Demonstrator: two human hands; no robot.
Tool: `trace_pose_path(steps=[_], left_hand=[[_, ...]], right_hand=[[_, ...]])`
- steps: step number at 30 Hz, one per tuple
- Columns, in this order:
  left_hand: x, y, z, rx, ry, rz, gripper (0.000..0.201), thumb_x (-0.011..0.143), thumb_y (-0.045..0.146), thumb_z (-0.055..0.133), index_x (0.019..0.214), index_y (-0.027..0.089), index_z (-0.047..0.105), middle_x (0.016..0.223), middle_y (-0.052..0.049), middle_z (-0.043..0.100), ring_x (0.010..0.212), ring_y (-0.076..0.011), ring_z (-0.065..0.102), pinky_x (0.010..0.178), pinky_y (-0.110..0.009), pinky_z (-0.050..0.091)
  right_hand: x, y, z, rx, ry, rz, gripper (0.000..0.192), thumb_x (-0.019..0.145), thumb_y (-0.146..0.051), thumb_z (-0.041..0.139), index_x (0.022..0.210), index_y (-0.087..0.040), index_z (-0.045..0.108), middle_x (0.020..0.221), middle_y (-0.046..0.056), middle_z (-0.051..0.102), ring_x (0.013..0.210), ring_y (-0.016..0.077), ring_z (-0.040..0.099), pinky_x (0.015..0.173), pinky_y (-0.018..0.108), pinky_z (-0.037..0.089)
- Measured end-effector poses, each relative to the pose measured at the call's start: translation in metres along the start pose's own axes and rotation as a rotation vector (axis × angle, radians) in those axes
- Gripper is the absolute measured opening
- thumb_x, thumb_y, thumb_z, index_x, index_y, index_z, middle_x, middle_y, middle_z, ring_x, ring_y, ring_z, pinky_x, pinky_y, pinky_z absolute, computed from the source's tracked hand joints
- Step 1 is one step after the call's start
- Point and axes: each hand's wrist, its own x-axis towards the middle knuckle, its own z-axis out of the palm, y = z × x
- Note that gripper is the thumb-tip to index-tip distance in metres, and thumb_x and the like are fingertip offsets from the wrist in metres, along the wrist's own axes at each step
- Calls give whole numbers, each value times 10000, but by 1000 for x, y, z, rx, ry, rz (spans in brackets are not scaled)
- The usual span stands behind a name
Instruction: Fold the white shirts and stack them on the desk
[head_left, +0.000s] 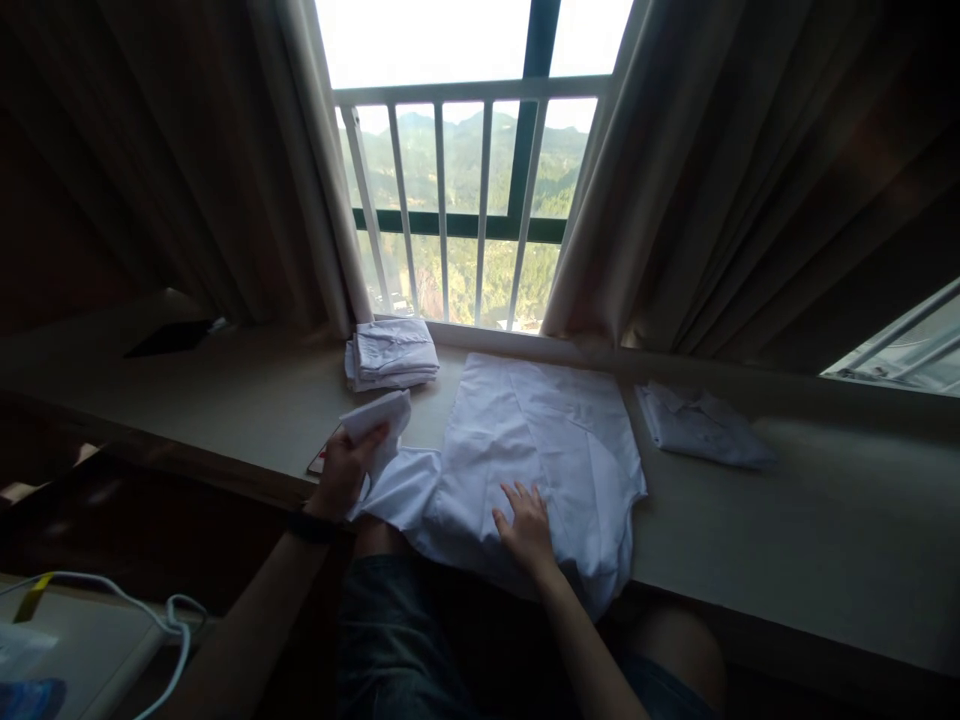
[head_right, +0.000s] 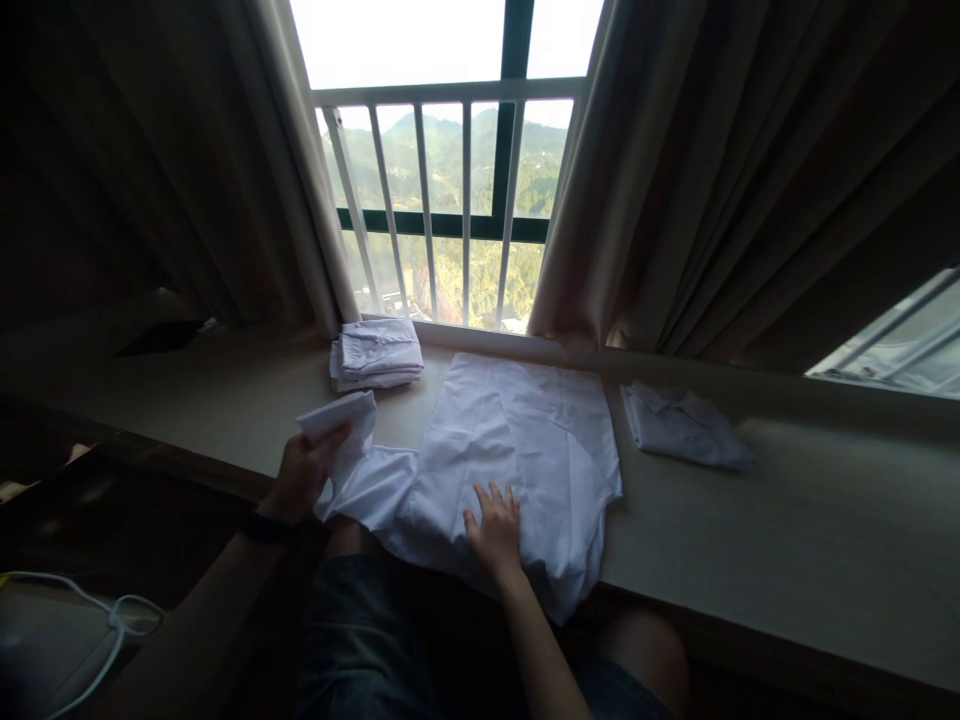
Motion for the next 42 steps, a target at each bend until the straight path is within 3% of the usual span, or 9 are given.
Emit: trace_pose_path(steps=[3, 5, 8, 11, 18, 22, 30, 37, 42], left_hand=[[-50, -17, 21, 516, -98, 473, 210, 836, 267, 700, 1011, 167, 758, 846, -44, 647, 774, -171, 602, 729, -297, 513], [-85, -35, 34, 732, -226, 751, 277, 903, 172, 580, 1119, 229, 745, 886, -50, 642, 834, -176, 592, 789, -319, 506], [-133, -63, 50, 879, -383, 935, 337, 908, 77, 522, 1126, 238, 723, 947, -69, 649, 916, -198, 585, 837, -354, 509], [-163, -83, 58, 905, -477, 880, 389, 859, 28, 516, 1168, 197, 682, 1051, -102, 640, 1008, -225, 585, 874, -379, 532], [-185, -79, 52, 839, -712, 572, 656, 775, 139, 609, 1417, 229, 510, 1347, -140, 536, 1213, -275, 565, 1015, -438, 530], [-185, -78, 52, 779, -691, 498, 556, 782, 170, 629, 1331, 211, 553, 1448, -145, 470, 1212, -263, 582, 1007, -414, 544], [-178, -98, 53, 951, -626, 624, 734, 740, 4, 514, 1442, 216, 476, 1437, -125, 519, 1277, -259, 543, 1066, -417, 507], [-129, -101, 22, 1095, -372, 705, 718, 767, -14, 479, 1454, 190, 428, 1439, -145, 518, 1360, -284, 481, 1124, -464, 433], [-110, -100, 4, 1137, -278, 767, 628, 823, 68, 525, 1431, 205, 453, 1389, -147, 558, 1315, -308, 523, 1082, -466, 454]], right_hand=[[-11, -37, -20, 616, -115, 19, 561, 912, -548, 533, 1332, -184, 614, 1248, 142, 670, 1120, 302, 658, 971, 478, 525], [-23, -59, -30, 945, -204, 45, 633, 876, -608, 583, 1357, -196, 575, 1165, 118, 701, 962, 272, 707, 809, 406, 583], [-42, -73, -41, 1051, -118, 43, 540, 803, -542, 718, 1215, -198, 655, 1057, 71, 725, 947, 248, 691, 806, 337, 567], [-60, -60, -43, 1014, -52, 96, 418, 790, -469, 747, 1097, -190, 697, 1018, 55, 731, 979, 250, 674, 873, 340, 545], [-91, -19, -40, 1365, -153, 277, 659, 811, -429, 638, 1428, -236, 509, 1069, 58, 730, 1001, 258, 691, 894, 393, 534], [-93, -14, -42, 1397, -247, 260, 585, 822, -410, 644, 1371, -243, 533, 939, 38, 735, 857, 218, 702, 821, 351, 535], [-84, -10, -38, 1110, -59, 189, 279, 818, -375, 686, 1042, -213, 648, 772, 2, 697, 647, 136, 606, 602, 228, 456], [-84, -10, -118, 757, 28, 13, 242, 849, -386, 616, 941, -218, 764, 965, 47, 740, 917, 212, 671, 820, 283, 520], [-108, -28, -181, 609, 224, -109, 412, 845, -584, 587, 844, -210, 759, 810, 85, 719, 750, 236, 668, 659, 303, 527]])
